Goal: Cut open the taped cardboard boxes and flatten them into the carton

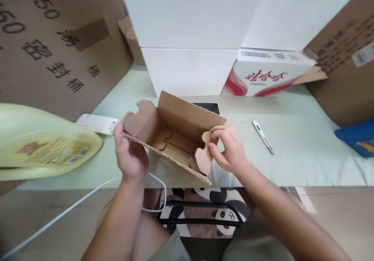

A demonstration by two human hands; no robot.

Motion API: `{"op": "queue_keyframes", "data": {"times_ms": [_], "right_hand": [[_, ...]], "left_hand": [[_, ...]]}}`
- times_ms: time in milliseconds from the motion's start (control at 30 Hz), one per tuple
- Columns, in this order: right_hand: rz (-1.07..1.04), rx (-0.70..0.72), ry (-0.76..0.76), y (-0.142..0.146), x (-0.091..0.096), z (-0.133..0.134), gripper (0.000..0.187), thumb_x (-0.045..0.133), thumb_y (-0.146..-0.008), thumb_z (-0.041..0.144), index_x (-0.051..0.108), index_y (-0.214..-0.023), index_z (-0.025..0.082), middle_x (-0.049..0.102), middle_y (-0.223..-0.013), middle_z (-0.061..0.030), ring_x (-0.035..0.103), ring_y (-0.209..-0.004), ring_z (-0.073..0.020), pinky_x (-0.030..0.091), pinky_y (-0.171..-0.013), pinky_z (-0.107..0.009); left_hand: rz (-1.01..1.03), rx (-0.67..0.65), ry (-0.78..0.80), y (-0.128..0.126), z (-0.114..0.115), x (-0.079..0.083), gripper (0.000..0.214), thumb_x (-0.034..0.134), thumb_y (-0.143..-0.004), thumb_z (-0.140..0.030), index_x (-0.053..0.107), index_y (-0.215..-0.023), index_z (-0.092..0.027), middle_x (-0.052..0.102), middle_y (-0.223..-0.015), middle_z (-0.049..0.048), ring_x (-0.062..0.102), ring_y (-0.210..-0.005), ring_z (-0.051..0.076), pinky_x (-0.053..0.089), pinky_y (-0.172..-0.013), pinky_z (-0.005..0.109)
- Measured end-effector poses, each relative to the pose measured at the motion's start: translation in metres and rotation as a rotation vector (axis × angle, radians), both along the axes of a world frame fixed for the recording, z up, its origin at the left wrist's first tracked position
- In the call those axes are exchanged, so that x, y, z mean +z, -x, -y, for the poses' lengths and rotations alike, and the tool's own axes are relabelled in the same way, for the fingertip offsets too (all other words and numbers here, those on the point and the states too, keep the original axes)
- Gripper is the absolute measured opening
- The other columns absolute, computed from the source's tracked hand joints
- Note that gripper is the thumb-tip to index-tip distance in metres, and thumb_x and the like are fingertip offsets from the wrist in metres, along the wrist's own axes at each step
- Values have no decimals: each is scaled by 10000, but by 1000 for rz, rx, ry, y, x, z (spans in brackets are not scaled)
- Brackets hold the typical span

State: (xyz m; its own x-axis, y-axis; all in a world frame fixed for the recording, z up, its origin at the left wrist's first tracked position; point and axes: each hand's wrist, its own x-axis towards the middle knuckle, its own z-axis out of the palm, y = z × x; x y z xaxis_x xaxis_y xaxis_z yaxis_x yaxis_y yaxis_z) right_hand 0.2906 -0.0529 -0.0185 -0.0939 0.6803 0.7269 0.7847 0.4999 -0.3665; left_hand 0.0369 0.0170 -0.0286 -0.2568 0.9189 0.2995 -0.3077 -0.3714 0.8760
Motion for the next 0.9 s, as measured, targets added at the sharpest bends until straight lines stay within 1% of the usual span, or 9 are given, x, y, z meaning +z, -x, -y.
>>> {"op": "queue_keyframes", "data": {"times_ms": [100,200,267,367,500,567,667,767,900], "right_hand": [[-265,-186,38,-14,-33,11,304,701,-881,355,602,-1157,275,639,-1193,-117,657,-1113,-292,573,-865,-452],[-510,-123,172,-20,-48,13,620,683,-915,385,430,-1476,303,660,-1258,-114,679,-1147,-277,595,-947,-471],[-538,13,245,-23,-46,14,571,632,-963,355,434,-1496,309,680,-1325,-124,679,-1231,-279,573,-1050,-502],[-454,187,243,-29,-37,16,361,573,-1001,401,611,-1343,294,678,-1397,-141,664,-1318,-315,572,-1082,-537],[-449,315,218,-33,-29,22,568,449,-993,697,733,-1205,254,707,-1342,-159,709,-1251,-342,615,-1022,-530],[-472,292,222,-31,-29,24,487,491,-1006,635,750,-1168,257,713,-1334,-147,714,-1250,-326,617,-1030,-512],[-435,241,230,-27,-27,26,251,628,-979,393,740,-1173,281,716,-1333,-124,717,-1244,-298,617,-1042,-487],[-337,324,213,-27,-24,28,361,671,-947,494,724,-1243,294,724,-1312,-121,707,-1248,-328,588,-1095,-531],[-358,357,281,-40,-30,32,554,544,-984,654,642,-1416,321,665,-1399,-132,664,-1300,-339,573,-1096,-542]], "left_hand": [[-131,-4,-39,-20,3,-5,278,581,-906,-475,678,-976,-224,715,-1153,88,647,-1199,268,471,-1132,408],[-166,104,-63,-35,2,-12,216,612,-902,-446,624,-861,-234,703,-1059,59,657,-1121,237,487,-1103,392],[-174,125,-62,-41,1,-18,233,645,-896,-466,610,-881,-235,688,-1055,48,652,-1100,224,499,-1076,371],[-240,64,18,-45,1,-25,328,725,-881,-506,641,-1053,-239,679,-1127,46,653,-1082,213,512,-1032,334],[-370,111,-77,-47,6,-23,463,784,-889,-423,607,-1298,-297,610,-1350,67,602,-1280,237,455,-1160,387],[-505,141,-168,-45,7,-19,351,728,-937,-370,667,-1277,-305,559,-1433,78,566,-1353,259,405,-1230,452],[-724,103,-262,-38,7,-14,243,618,-992,-359,790,-1151,-296,554,-1458,83,540,-1390,303,336,-1287,526],[-802,-20,-257,-28,6,-9,278,585,-995,-394,842,-1073,-321,602,-1439,76,539,-1377,335,330,-1289,542],[-797,-66,-145,-17,9,-2,299,598,-982,-453,864,-1011,-320,663,-1358,85,569,-1312,336,361,-1269,508]]}}
